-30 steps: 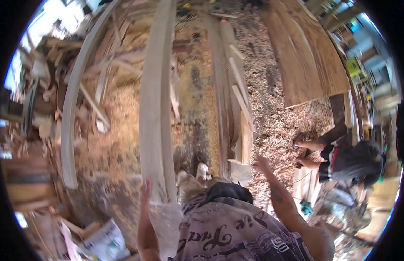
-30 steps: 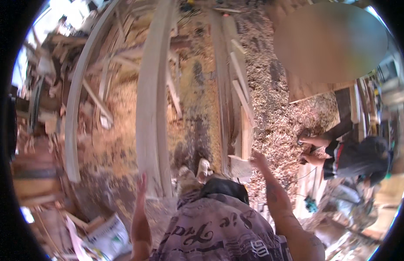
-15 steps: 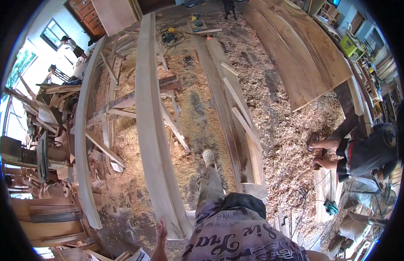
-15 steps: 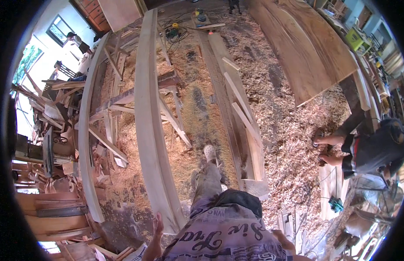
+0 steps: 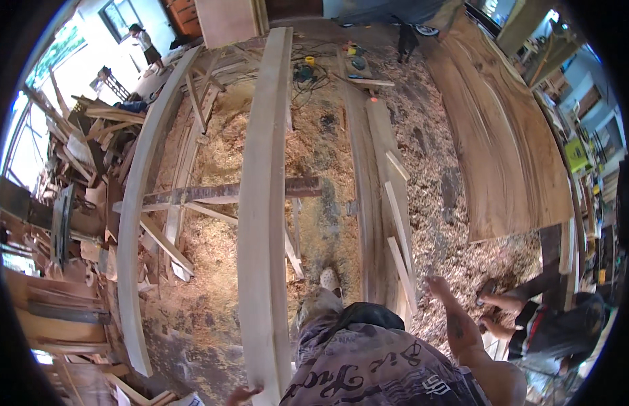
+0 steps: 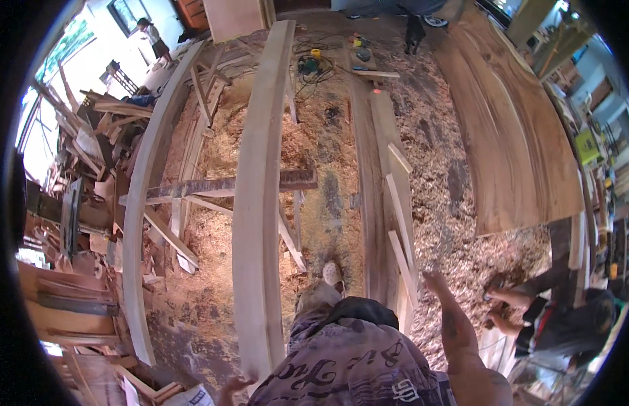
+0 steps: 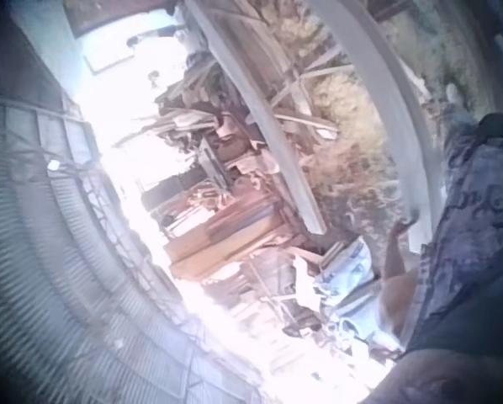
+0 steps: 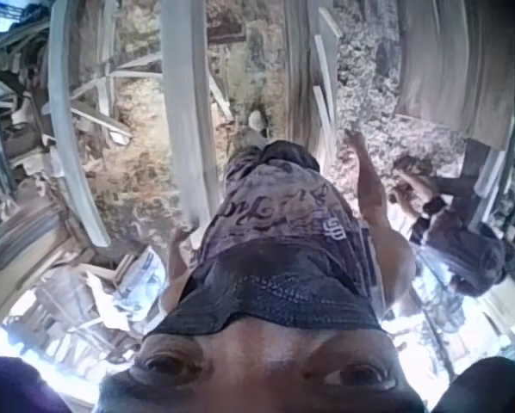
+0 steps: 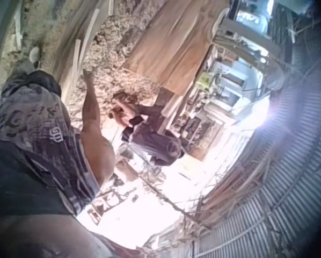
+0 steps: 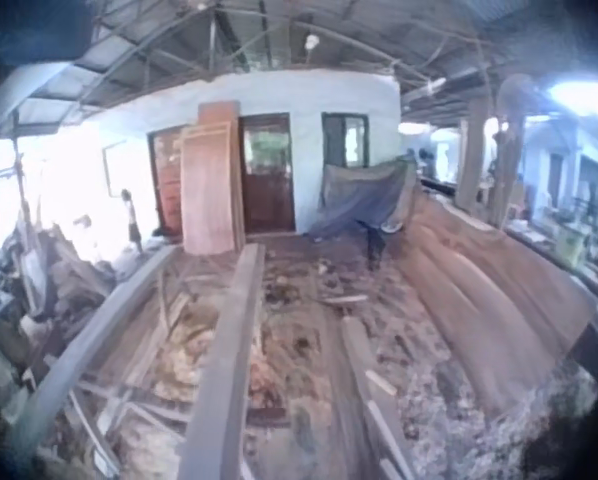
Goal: The person strikes the top of a chisel with a hammer to carve into a long wooden beam resting on saw horses.
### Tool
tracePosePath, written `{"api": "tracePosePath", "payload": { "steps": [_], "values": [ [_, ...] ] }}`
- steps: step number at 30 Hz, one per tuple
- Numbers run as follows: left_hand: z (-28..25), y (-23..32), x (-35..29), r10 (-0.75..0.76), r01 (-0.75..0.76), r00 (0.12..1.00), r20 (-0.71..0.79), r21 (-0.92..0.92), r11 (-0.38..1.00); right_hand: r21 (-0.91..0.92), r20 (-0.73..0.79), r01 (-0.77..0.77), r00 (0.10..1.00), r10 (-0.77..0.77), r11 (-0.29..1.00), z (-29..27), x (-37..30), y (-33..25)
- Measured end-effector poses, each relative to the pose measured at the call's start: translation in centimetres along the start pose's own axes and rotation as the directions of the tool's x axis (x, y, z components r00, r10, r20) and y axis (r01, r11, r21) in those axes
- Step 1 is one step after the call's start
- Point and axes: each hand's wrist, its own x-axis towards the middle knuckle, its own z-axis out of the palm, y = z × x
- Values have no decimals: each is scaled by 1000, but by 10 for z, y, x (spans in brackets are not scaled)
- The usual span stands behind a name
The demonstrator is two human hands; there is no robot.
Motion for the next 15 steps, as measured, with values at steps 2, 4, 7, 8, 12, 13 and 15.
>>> {"api": "tracePosePath", "payload": {
  "steps": [2,4,7,8,12,13,15],
  "values": [
    [-61,8,14,-56,46,998,13,402,914,-10,59,80,995,-79,997,-6,42,-64],
    [-136,63,39,-54,139,975,-215,405,904,187,-6,81,997,-82,979,3,55,-118],
    [-274,267,1,237,-157,594,-768,178,971,-36,151,-83,985,88,996,-1,99,-126],
    [-324,348,-38,242,-383,638,-731,-29,923,-296,285,109,958,-21,949,-8,109,-112],
    [-435,477,-33,457,-648,299,-838,173,742,-758,481,408,876,15,509,-31,166,-83],
    [-463,498,14,477,-694,183,-860,231,682,-852,326,195,924,199,486,-39,172,-83],
    [-518,550,29,420,-683,195,-886,184,707,-535,294,-132,896,331,834,-42,155,-139]
  ]
}}
